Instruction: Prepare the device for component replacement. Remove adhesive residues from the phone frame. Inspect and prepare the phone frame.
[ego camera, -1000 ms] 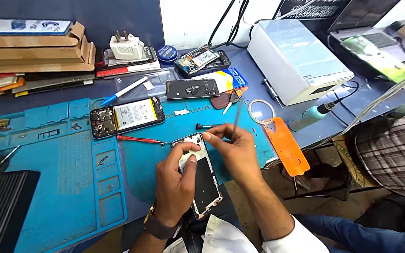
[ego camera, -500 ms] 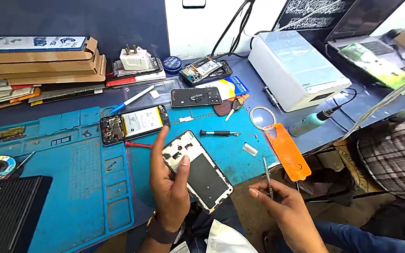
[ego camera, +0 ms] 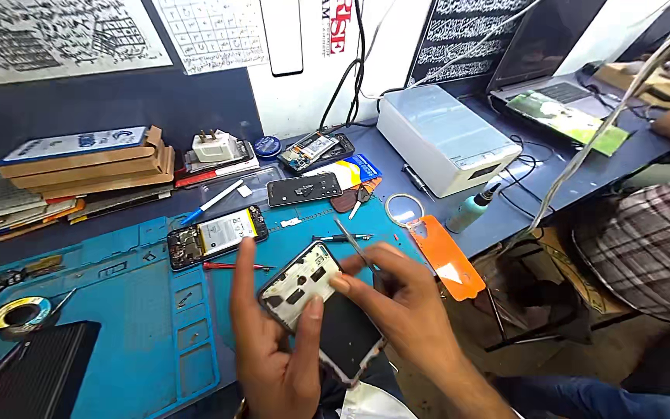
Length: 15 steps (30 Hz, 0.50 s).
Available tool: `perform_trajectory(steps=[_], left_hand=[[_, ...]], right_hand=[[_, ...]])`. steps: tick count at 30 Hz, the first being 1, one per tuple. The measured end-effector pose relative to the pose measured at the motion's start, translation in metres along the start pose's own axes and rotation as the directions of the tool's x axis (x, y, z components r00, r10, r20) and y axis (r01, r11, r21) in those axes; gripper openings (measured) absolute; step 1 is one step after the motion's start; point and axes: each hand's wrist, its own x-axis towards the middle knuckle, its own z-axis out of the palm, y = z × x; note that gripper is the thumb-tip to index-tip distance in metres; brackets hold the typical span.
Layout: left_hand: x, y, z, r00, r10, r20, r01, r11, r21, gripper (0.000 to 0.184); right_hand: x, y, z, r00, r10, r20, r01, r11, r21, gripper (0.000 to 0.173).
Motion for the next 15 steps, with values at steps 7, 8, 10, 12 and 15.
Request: perform_trajectory(steps=[7, 8, 10, 12, 15], left_hand=[[-0.018, 0.049, -0.044, 0.987, 0.136, -0.088, -0.098, 0.935, 0.341, 0.07], [-0.024, 0.044, -0.039, 0.991, 0.094, -0.097, -0.065, 0.962, 0.265, 0.065], [-0.032, 0.03, -0.024, 0.992, -0.053, -0.112, 0.058, 0.997, 0.045, 0.059], [-0.039, 0.018, -0.012, 0.957, -0.276, -0.086, 0.264, 0.956, -0.127, 0.059], [-0.047, 0.006, -0.005, 0.873, -0.481, -0.075, 0.452, 0.858, -0.245, 0.052]], right_hand=[[-0.071, 0.042, -0.041, 0.969, 0.012, 0.245, -0.132, 0.867, 0.48, 0.03], [-0.08, 0.05, -0.038, 0.971, 0.041, 0.236, -0.165, 0.827, 0.537, 0.034], [-0.095, 0.059, -0.03, 0.964, 0.087, 0.25, -0.233, 0.726, 0.647, 0.045], [-0.102, 0.059, -0.022, 0.964, 0.099, 0.248, -0.249, 0.667, 0.702, 0.047], [-0.104, 0.046, -0.01, 0.966, 0.237, 0.106, -0.248, 0.718, 0.65, 0.024]])
